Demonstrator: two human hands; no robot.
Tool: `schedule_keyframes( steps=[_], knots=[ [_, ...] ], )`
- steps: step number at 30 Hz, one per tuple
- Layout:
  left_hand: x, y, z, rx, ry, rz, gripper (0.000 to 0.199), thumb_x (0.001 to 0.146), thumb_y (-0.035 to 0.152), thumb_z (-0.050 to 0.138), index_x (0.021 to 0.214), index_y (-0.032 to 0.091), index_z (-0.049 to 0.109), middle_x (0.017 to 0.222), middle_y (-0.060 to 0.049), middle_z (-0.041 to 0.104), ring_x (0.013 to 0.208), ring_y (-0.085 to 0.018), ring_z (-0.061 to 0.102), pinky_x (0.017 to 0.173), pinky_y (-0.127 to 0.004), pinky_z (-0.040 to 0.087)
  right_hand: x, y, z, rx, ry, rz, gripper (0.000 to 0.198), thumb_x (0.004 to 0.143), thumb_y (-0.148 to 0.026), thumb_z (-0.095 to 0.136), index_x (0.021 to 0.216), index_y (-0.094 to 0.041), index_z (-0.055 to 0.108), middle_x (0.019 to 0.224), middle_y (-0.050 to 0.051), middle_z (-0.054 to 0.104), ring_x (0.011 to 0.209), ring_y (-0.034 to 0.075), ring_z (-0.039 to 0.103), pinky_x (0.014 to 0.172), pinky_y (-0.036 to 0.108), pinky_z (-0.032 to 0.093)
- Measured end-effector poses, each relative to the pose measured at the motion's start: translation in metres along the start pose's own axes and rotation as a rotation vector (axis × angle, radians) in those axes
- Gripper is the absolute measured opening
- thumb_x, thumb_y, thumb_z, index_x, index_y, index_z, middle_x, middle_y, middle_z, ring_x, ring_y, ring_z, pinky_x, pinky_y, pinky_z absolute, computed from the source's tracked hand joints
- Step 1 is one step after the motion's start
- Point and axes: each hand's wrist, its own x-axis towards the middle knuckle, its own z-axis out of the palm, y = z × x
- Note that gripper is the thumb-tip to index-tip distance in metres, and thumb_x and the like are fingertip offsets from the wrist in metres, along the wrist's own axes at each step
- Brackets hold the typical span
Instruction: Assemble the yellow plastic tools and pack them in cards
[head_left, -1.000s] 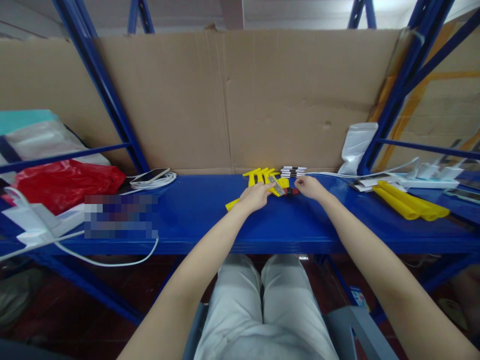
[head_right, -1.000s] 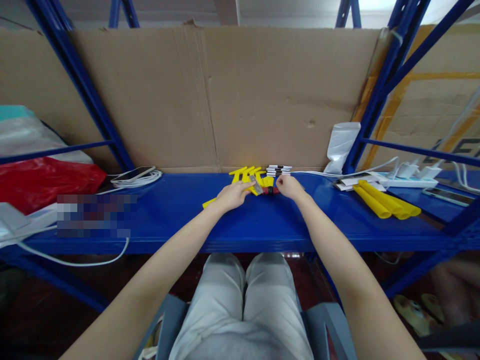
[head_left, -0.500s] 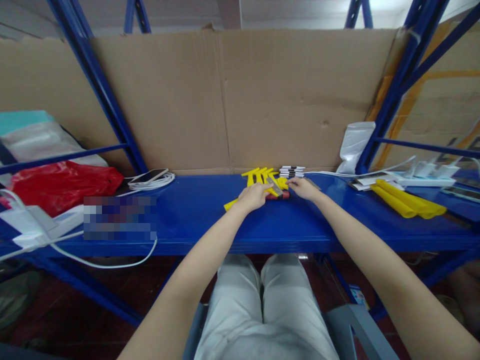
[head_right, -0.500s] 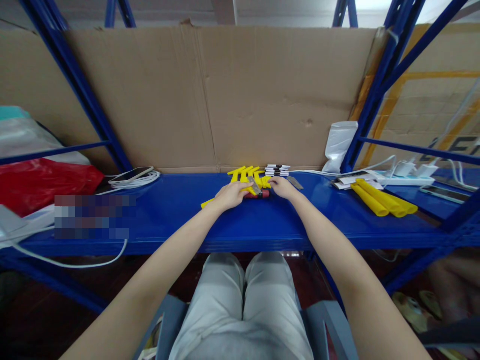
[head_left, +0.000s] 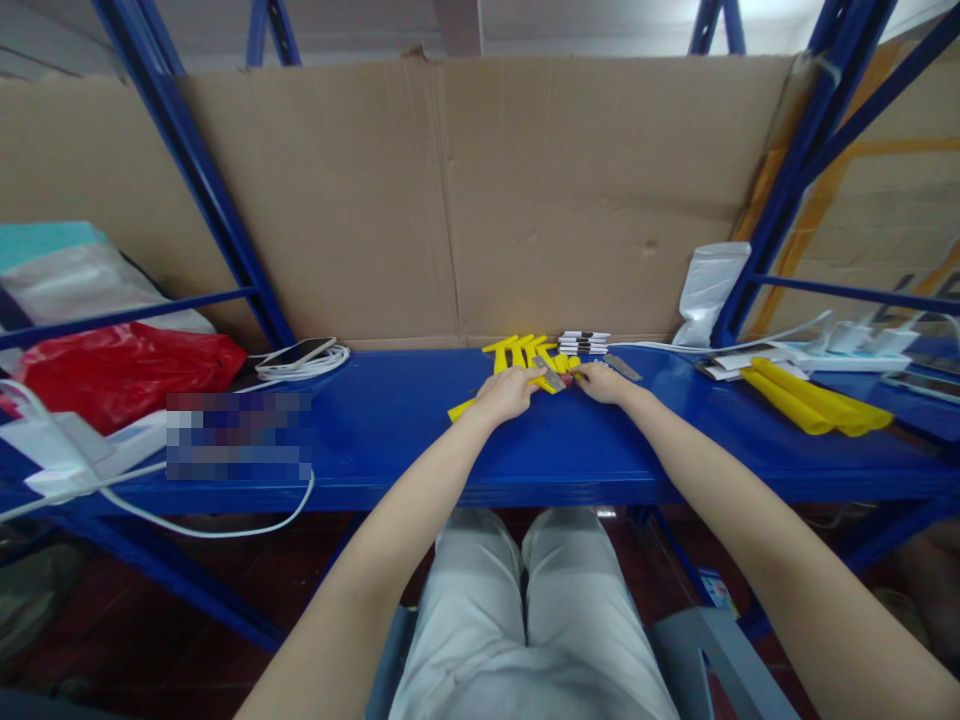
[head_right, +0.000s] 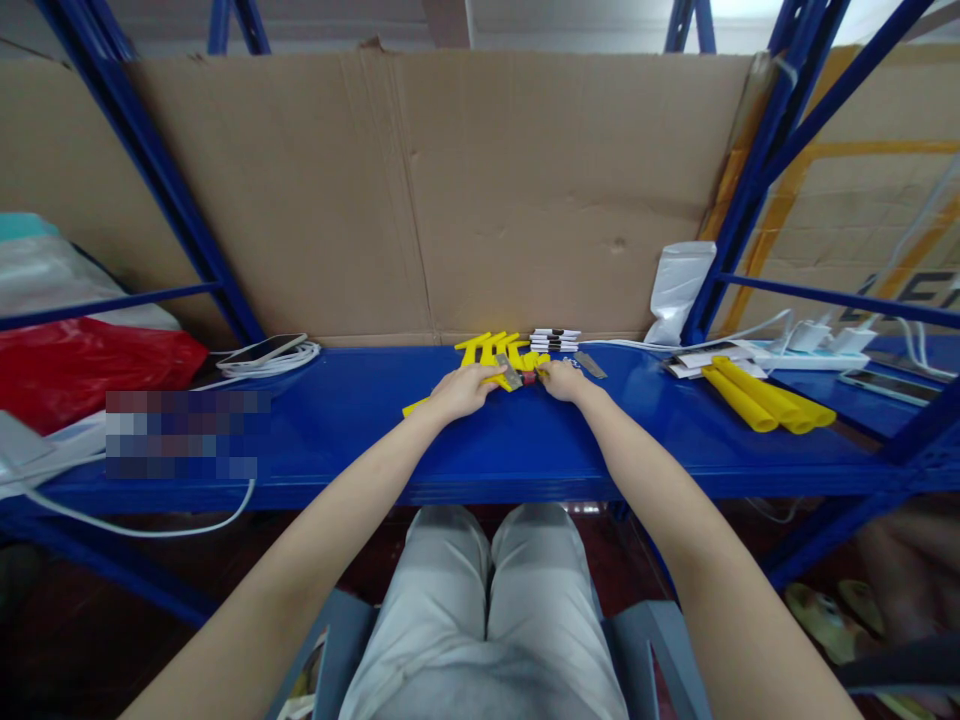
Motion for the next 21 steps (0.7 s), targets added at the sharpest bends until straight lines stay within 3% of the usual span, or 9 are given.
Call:
schedule_keyframes(
  steps=[8,18,21],
  knots=[
    [0.001,-0.001,0.002,-0.024,-0.003,0.005,0.044,0.1,0.031,0.049,0.143,0.033,0.058,0.142,-0.005,0.062,0.129,-0.026,0.058,0.109,-0.039,0.045,-0.009,-0.005,-0.012,-0.067,0.057,0.138,0.025,0.091,-0.011,0.049,0.102,-0.011,0.072,0.104,0.02,0.076,0.102,0.026,0.071,0.084,0.027,0.049],
    [0.0,0.002,0.0,-0.066,-0.009,0.01,0.045,0.101,0.028,0.047,0.144,0.03,0.057,0.145,-0.005,0.06,0.133,-0.025,0.056,0.111,-0.04,0.044,-0.003,0.008,-0.005,0.008,0.148,0.215,0.042,0.084,-0.007,0.054,0.126,-0.011,0.06,0.107,0.019,0.075,0.099,0.028,0.071,0.081,0.031,0.052],
    [0.0,0.002,0.0,-0.065,-0.008,0.016,0.045,0.101,0.028,0.047,0.144,0.03,0.057,0.145,-0.005,0.06,0.134,-0.025,0.055,0.111,-0.04,0.044,-0.002,0.014,-0.003,0.024,0.152,0.258,0.04,0.081,-0.012,0.061,0.12,-0.013,0.065,0.106,0.019,0.075,0.099,0.03,0.071,0.081,0.034,0.054]
  ],
)
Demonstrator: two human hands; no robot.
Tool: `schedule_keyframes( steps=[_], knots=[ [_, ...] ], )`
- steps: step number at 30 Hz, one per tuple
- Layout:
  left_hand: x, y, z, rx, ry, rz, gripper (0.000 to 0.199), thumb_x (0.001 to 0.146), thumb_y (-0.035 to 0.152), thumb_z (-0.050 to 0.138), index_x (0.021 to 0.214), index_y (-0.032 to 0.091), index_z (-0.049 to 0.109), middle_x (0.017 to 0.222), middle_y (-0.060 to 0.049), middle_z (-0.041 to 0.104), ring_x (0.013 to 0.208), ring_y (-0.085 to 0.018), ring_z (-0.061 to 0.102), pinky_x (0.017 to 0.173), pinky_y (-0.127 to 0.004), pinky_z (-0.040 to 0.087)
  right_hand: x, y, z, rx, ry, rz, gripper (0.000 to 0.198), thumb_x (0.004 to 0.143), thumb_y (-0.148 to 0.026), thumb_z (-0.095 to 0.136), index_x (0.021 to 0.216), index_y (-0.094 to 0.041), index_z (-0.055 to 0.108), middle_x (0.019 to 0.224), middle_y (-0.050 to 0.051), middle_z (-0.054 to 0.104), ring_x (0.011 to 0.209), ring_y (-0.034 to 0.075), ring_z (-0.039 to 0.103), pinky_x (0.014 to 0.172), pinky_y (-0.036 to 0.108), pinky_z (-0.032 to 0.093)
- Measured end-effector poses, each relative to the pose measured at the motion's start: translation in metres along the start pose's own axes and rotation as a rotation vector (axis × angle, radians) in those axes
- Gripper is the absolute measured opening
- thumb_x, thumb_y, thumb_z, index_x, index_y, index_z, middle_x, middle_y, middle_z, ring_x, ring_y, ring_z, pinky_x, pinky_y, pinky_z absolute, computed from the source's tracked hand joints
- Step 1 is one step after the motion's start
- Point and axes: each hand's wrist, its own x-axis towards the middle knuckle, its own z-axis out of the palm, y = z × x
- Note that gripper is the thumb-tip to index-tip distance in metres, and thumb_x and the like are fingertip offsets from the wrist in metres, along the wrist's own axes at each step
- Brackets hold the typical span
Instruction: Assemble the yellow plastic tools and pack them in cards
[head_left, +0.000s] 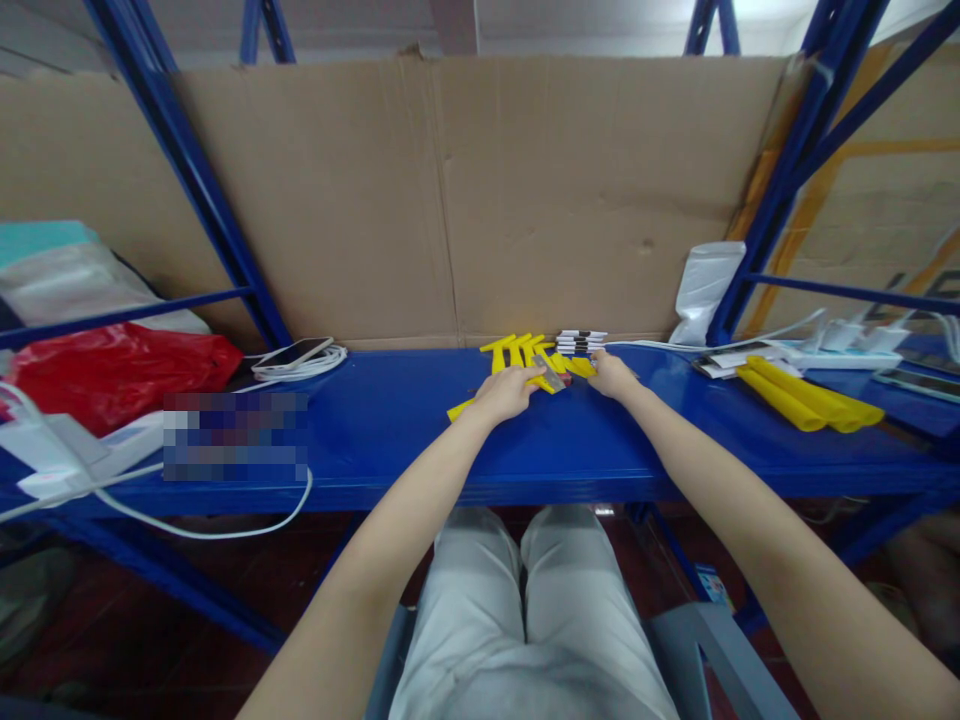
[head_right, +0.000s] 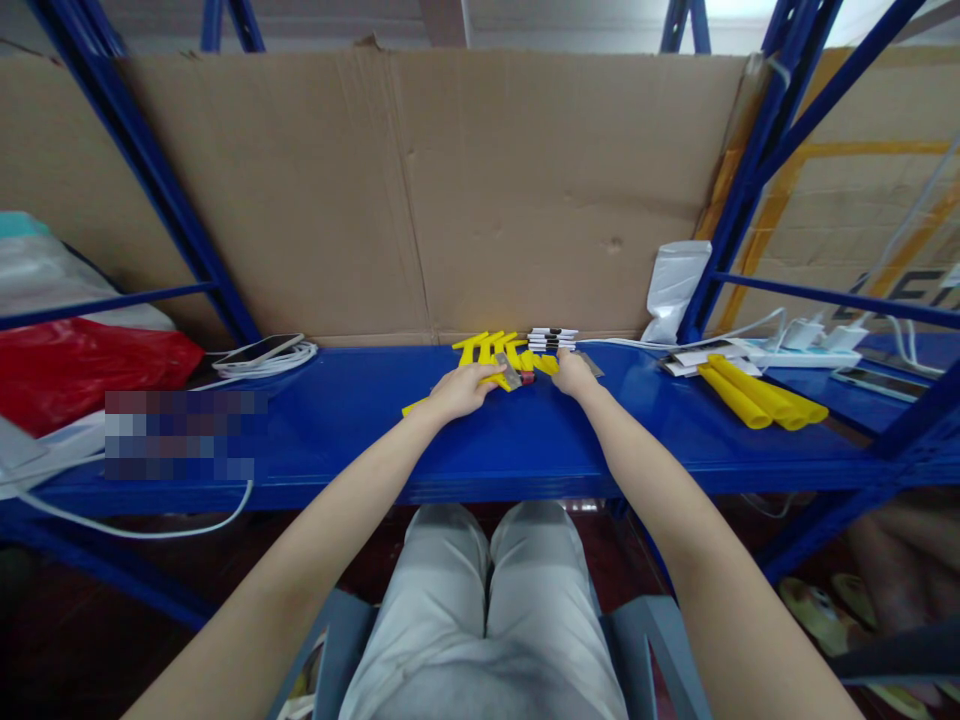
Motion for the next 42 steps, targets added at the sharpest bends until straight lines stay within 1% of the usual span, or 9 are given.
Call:
schedule_keyframes(
  steps=[4,7,13,17,22,25,33,36,42],
  knots=[
    [0.0,0.0,-0.001,0.013,0.005,0.012,0.046,0.1,0.028,0.048,0.145,0.031,0.055,0.143,-0.006,0.062,0.132,-0.025,0.056,0.11,-0.04,0.044,0.001,0.005,0.0,-0.002,-0.013,0.021,0.019,0.08,-0.016,0.063,0.096,-0.017,0.073,0.094,0.017,0.076,0.098,0.031,0.072,0.082,0.036,0.054],
    [0.0,0.0,-0.001,0.028,0.006,0.015,0.046,0.1,0.028,0.048,0.145,0.031,0.055,0.141,-0.007,0.063,0.13,-0.025,0.058,0.11,-0.04,0.045,-0.001,0.007,-0.004,0.046,0.021,0.095,0.018,0.084,-0.017,0.058,0.093,-0.014,0.073,0.099,0.021,0.075,0.1,0.033,0.071,0.082,0.036,0.053],
    [-0.001,0.002,-0.001,0.038,0.011,0.034,0.046,0.101,0.029,0.046,0.146,0.029,0.054,0.138,-0.008,0.064,0.129,-0.025,0.058,0.108,-0.041,0.046,-0.007,0.004,-0.023,0.218,0.325,0.128,0.018,0.089,-0.023,0.051,0.095,-0.015,0.067,0.107,0.019,0.072,0.106,0.028,0.067,0.089,0.033,0.05],
    [-0.002,0.004,-0.002,0.03,0.008,0.037,0.046,0.101,0.028,0.047,0.146,0.032,0.053,0.14,-0.007,0.063,0.13,-0.025,0.057,0.108,-0.041,0.046,-0.007,0.002,-0.03,0.495,0.423,0.226,0.014,0.092,-0.026,0.052,0.094,-0.016,0.061,0.102,0.016,0.073,0.096,0.025,0.069,0.083,0.031,0.052],
    [-0.002,0.003,-0.002,0.033,0.005,0.029,0.047,0.1,0.028,0.047,0.147,0.031,0.052,0.14,-0.008,0.063,0.13,-0.025,0.058,0.108,-0.042,0.046,-0.009,-0.009,-0.03,0.893,0.221,0.388,0.013,0.096,-0.026,0.049,0.101,-0.017,0.056,0.075,0.008,0.07,0.055,0.019,0.064,0.054,0.031,0.052],
    [-0.001,0.001,-0.002,0.035,0.009,0.034,0.049,0.1,0.029,0.048,0.149,0.032,0.05,0.141,-0.008,0.063,0.13,-0.025,0.058,0.108,-0.041,0.046,-0.012,-0.016,-0.031,1.052,0.102,0.427,0.004,0.091,-0.019,0.055,0.094,-0.017,0.057,0.062,0.002,0.064,0.046,0.015,0.058,0.05,0.028,0.051],
    [-0.003,0.003,-0.003,0.025,-0.001,0.024,0.057,0.099,0.027,0.051,0.155,0.03,0.041,0.145,-0.007,0.06,0.131,-0.024,0.058,0.107,-0.035,0.046,-0.019,-0.023,-0.036,1.312,-0.089,0.347,0.005,0.083,-0.01,0.063,0.085,-0.014,0.061,0.063,0.004,0.067,0.05,0.011,0.059,0.054,0.024,0.052],
    [-0.004,0.006,-0.004,0.03,-0.011,0.002,0.061,0.098,0.029,0.053,0.157,0.03,0.036,0.144,-0.009,0.06,0.129,-0.027,0.059,0.105,-0.037,0.047,-0.02,-0.027,-0.035,1.263,-0.085,0.331,0.004,0.081,-0.013,0.068,0.084,-0.014,0.065,0.071,0.007,0.071,0.061,0.013,0.064,0.056,0.024,0.053],
    [-0.002,0.008,-0.001,0.029,-0.019,-0.015,0.065,0.097,0.03,0.056,0.157,0.024,0.032,0.142,-0.013,0.061,0.13,-0.028,0.06,0.106,-0.039,0.047,-0.023,-0.038,-0.029,1.064,-0.078,0.16,0.011,0.076,-0.025,0.072,0.075,-0.014,0.071,0.084,0.009,0.076,0.08,0.016,0.067,0.072,0.026,0.052]
  ],
)
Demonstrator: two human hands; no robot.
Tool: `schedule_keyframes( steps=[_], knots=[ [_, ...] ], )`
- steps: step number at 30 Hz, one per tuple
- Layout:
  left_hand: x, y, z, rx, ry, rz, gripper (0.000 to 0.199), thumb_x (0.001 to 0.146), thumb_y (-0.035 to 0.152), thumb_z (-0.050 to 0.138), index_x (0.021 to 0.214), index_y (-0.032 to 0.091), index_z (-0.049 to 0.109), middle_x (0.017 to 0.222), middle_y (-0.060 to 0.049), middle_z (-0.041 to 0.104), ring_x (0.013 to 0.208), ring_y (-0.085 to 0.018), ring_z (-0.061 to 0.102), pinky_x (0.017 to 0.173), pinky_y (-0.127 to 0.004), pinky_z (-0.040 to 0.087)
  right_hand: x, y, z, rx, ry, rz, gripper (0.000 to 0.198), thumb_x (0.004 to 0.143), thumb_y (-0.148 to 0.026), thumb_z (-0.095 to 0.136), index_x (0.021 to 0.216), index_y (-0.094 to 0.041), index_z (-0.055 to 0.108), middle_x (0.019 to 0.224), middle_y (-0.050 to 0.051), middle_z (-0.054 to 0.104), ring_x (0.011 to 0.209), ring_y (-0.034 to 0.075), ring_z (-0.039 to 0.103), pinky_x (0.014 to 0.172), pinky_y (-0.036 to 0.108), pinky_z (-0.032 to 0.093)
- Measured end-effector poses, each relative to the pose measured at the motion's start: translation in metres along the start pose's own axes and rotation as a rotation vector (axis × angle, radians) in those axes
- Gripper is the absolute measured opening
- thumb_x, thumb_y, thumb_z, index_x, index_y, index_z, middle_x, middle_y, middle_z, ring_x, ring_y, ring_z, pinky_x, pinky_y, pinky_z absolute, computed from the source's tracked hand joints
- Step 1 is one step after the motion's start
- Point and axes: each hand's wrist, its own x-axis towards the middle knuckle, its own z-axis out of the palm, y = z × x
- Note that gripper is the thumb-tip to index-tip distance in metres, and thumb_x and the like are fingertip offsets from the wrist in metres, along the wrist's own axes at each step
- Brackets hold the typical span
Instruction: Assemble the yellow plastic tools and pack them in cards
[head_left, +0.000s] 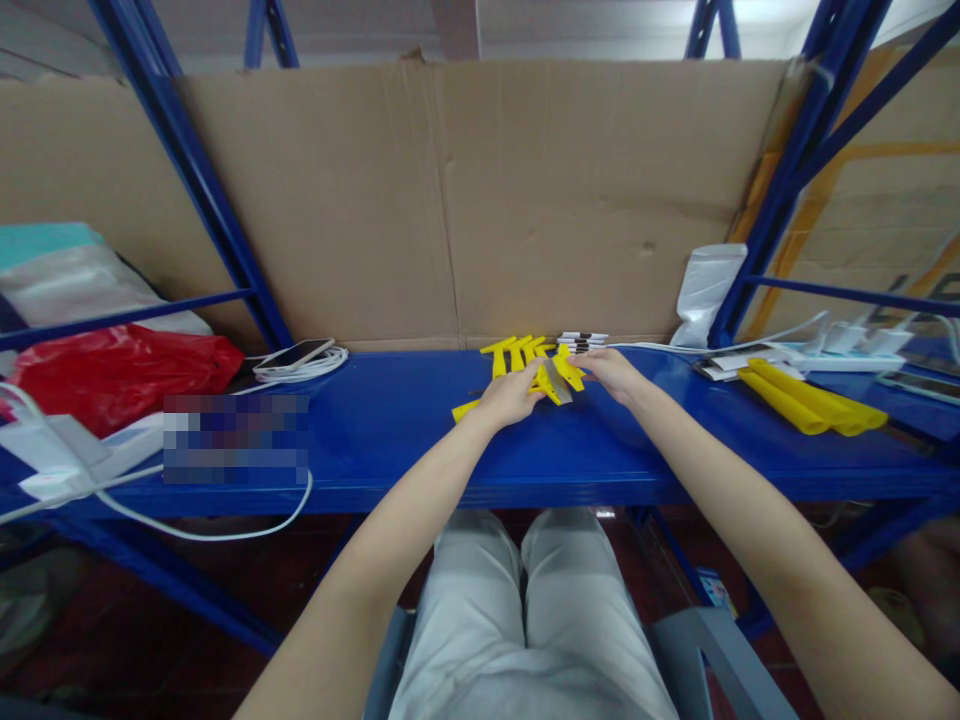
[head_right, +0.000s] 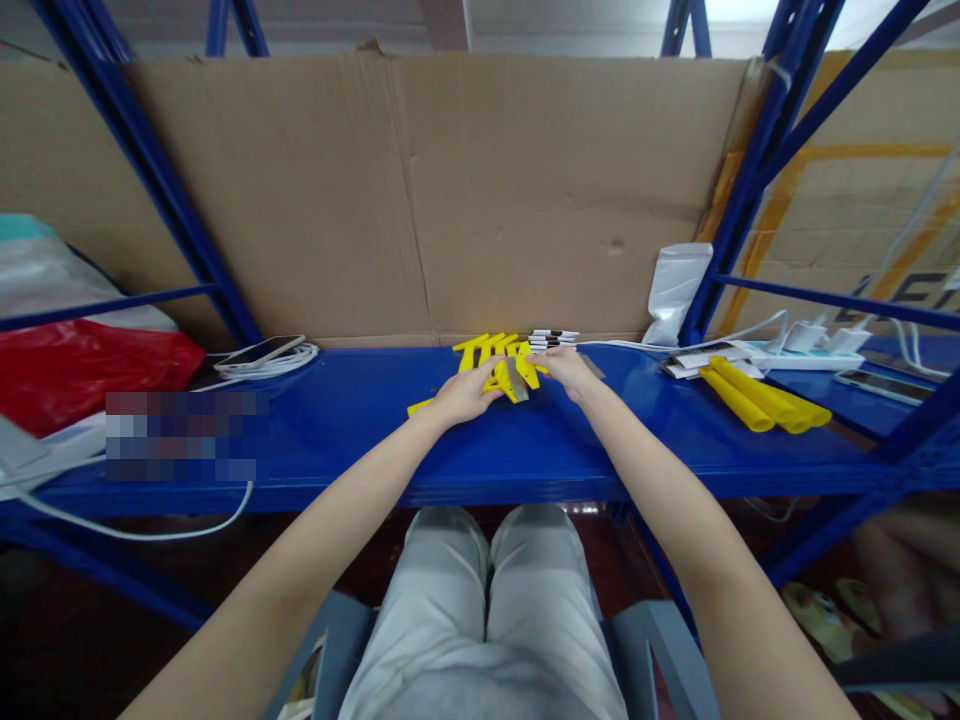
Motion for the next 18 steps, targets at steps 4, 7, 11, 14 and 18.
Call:
schedule_keyframes(
  steps=[4,7,11,14,18],
  knots=[
    [0.001,0.001,0.001,-0.009,0.002,-0.004,0.062,0.097,0.03,0.056,0.154,0.021,0.034,0.138,-0.014,0.063,0.128,-0.029,0.061,0.104,-0.04,0.049,-0.001,0.002,0.009,-0.042,-0.05,-0.057,0.018,0.068,-0.032,0.078,0.065,-0.016,0.07,0.076,0.005,0.074,0.077,0.016,0.064,0.079,0.029,0.051],
    [0.0,0.002,0.001,-0.016,0.006,-0.003,0.059,0.097,0.029,0.056,0.152,0.021,0.035,0.137,-0.015,0.064,0.127,-0.029,0.061,0.103,-0.04,0.05,0.0,0.004,0.013,-0.021,-0.056,-0.063,0.024,0.063,-0.035,0.081,0.057,-0.018,0.066,0.067,0.002,0.07,0.072,0.015,0.061,0.079,0.03,0.049],
    [-0.002,0.003,0.001,-0.033,0.007,0.008,0.056,0.097,0.029,0.057,0.149,0.021,0.037,0.133,-0.014,0.066,0.125,-0.029,0.062,0.101,-0.039,0.051,-0.001,0.005,0.015,-0.003,-0.07,-0.083,0.031,0.057,-0.04,0.085,0.052,-0.019,0.063,0.061,0.0,0.064,0.067,0.015,0.057,0.075,0.03,0.047],
    [-0.002,0.004,0.001,-0.034,0.005,0.009,0.053,0.097,0.029,0.056,0.146,0.021,0.039,0.13,-0.014,0.067,0.123,-0.029,0.064,0.099,-0.039,0.052,-0.002,0.004,0.016,-0.007,-0.077,-0.088,0.033,0.056,-0.043,0.085,0.051,-0.019,0.061,0.059,-0.001,0.062,0.066,0.014,0.054,0.073,0.029,0.046],
    [-0.002,0.004,0.002,-0.025,0.01,0.001,0.052,0.097,0.03,0.056,0.145,0.02,0.04,0.129,-0.015,0.068,0.121,-0.03,0.065,0.098,-0.04,0.052,-0.001,0.005,0.017,-0.027,-0.083,-0.099,0.032,0.058,-0.042,0.083,0.054,-0.019,0.062,0.062,0.0,0.062,0.067,0.014,0.053,0.071,0.029,0.044]
  ],
)
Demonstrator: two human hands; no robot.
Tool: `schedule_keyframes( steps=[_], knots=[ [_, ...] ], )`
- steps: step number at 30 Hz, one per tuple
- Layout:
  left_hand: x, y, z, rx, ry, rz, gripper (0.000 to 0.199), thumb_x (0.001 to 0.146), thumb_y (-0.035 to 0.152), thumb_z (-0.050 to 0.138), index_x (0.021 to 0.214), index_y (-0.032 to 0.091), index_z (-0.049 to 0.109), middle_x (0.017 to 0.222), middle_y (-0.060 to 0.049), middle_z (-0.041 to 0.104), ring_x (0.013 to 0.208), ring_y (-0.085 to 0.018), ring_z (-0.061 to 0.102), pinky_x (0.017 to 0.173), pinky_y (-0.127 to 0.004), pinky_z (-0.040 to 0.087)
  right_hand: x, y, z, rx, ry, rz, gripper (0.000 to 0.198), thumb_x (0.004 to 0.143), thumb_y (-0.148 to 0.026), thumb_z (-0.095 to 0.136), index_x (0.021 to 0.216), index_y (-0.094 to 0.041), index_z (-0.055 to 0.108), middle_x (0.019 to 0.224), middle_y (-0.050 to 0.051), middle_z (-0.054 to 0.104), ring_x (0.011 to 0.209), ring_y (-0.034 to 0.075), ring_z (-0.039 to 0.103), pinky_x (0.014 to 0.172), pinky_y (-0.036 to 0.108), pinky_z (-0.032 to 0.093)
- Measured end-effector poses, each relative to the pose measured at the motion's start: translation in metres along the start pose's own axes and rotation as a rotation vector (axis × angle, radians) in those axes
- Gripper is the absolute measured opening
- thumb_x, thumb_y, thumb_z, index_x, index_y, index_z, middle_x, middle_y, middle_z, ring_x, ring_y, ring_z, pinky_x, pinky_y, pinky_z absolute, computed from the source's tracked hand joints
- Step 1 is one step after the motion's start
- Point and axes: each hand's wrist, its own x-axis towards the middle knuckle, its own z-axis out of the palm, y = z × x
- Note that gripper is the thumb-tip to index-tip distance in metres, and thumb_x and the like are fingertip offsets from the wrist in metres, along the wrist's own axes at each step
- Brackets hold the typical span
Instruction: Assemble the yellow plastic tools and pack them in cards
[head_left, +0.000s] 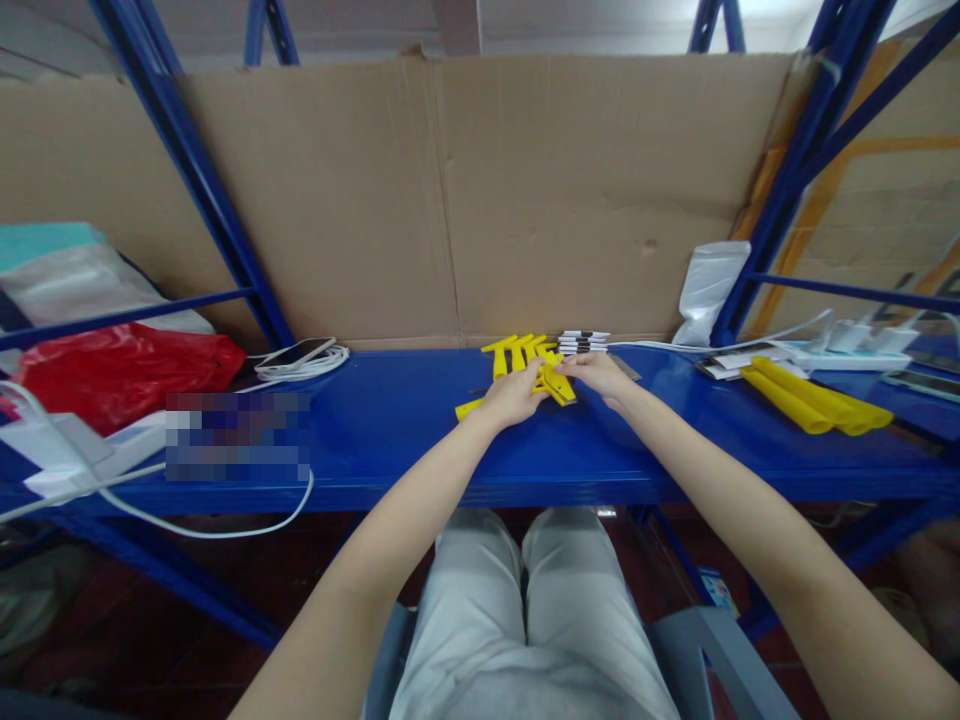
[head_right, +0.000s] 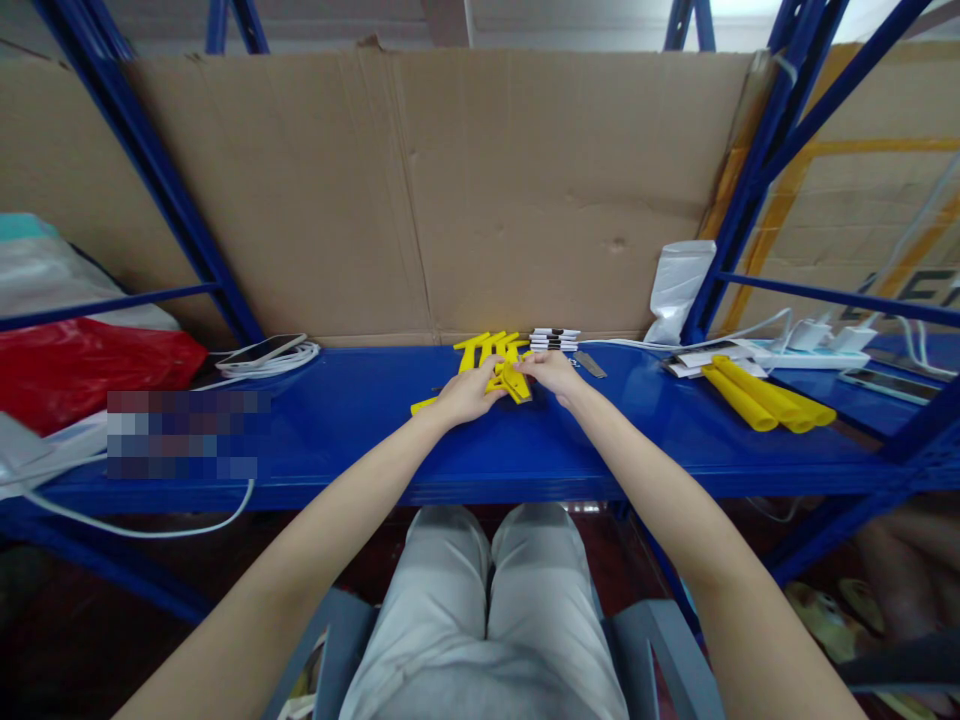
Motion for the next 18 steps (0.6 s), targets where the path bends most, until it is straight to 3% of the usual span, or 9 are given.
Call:
schedule_keyframes(
  steps=[9,18],
  knots=[
    [-0.0012,-0.0022,-0.0011,-0.008,0.013,0.067,0.039,0.097,0.029,0.053,0.136,0.027,0.05,0.129,-0.009,0.069,0.119,-0.029,0.064,0.098,-0.041,0.052,-0.0025,0.0003,0.0019,-0.035,0.033,-0.033,0.035,0.059,-0.039,0.083,0.051,-0.02,0.054,0.065,-0.001,0.06,0.074,0.016,0.058,0.079,0.032,0.046],
    [-0.0001,-0.0036,-0.0006,-0.033,0.047,0.087,0.032,0.096,0.025,0.053,0.128,0.027,0.057,0.129,-0.007,0.069,0.116,-0.027,0.065,0.096,-0.039,0.051,-0.0042,-0.0048,0.0008,0.011,0.091,-0.038,0.014,0.067,-0.023,0.071,0.062,-0.021,0.058,0.064,-0.002,0.062,0.067,0.014,0.058,0.077,0.031,0.049]
  ],
)
